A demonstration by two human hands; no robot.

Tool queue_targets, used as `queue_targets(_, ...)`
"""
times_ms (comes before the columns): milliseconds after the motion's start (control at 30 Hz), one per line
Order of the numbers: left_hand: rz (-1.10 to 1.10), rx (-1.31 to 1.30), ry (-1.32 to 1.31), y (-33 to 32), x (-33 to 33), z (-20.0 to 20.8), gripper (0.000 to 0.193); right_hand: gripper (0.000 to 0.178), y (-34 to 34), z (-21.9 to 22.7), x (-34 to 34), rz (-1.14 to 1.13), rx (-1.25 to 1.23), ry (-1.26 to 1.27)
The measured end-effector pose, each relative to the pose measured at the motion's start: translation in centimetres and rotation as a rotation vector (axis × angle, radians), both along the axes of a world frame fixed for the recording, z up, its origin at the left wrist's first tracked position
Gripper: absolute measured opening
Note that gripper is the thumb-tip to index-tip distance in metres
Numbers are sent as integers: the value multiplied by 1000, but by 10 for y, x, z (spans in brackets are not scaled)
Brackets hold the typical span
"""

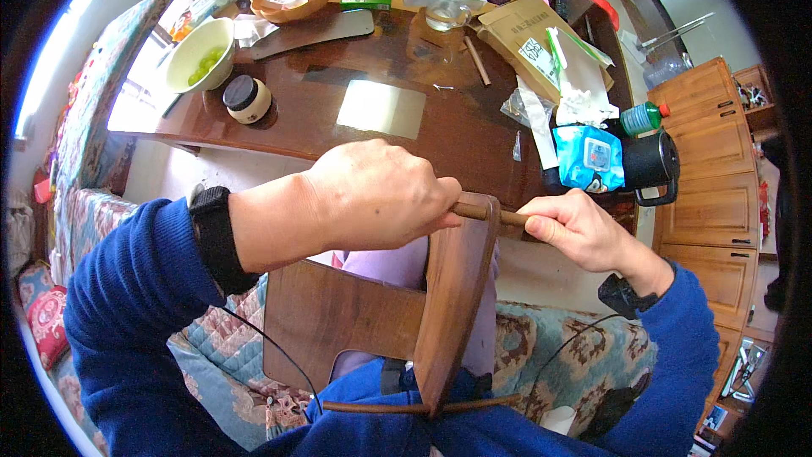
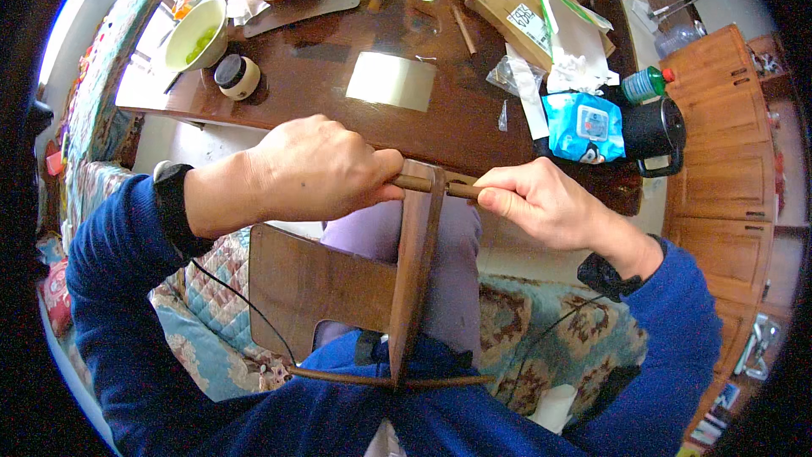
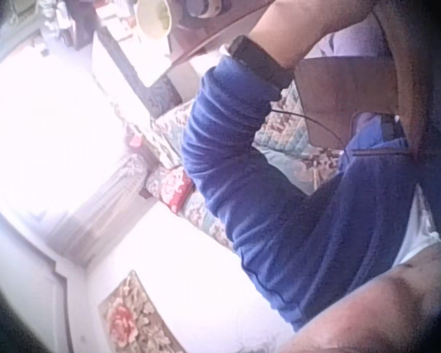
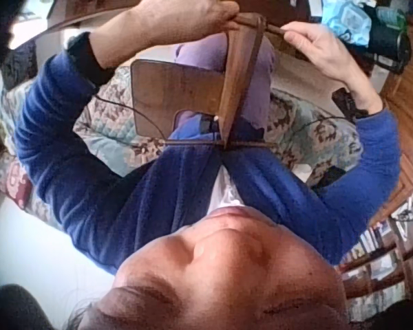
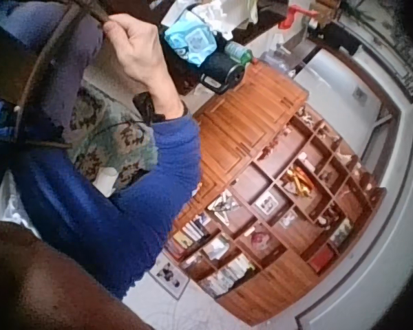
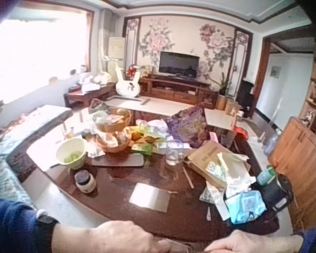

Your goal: The person assembles a wooden stand by inserting dowels into a flat panel and attaching legs. They then retrieve a screwdriver from a drawer to continue the assembly.

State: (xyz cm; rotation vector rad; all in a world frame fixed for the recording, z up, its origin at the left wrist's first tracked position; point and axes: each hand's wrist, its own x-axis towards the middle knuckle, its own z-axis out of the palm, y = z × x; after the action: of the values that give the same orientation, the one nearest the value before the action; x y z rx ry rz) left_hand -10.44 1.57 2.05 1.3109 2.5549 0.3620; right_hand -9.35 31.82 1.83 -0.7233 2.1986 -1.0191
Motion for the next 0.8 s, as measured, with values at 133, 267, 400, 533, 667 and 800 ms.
queue_targets(133, -54, -11, 208, 5, 3, -3, 32, 39, 7, 8, -20, -123, 31, -1041)
queue_targets(267, -2, 8, 261, 1, 1, -8, 30, 33, 2, 0, -19, -89, 109, -644)
queue_targets(400, 92, 35, -187, -4, -5, -6, 31, 39, -3, -4, 0, 57, 142, 937)
queue_targets(533, 152, 137, -934, -7, -24, 0, 41, 34, -4, -8, 4, 214, 239, 1334)
queue_targets(667, 54, 220, -646, 0, -19, -5, 42, 25, -6, -17, 3, 135, 168, 1289)
queue_targets(800, 113, 106, -298, 1, -5, -10, 32, 24, -3, -13, 6, 39, 108, 777)
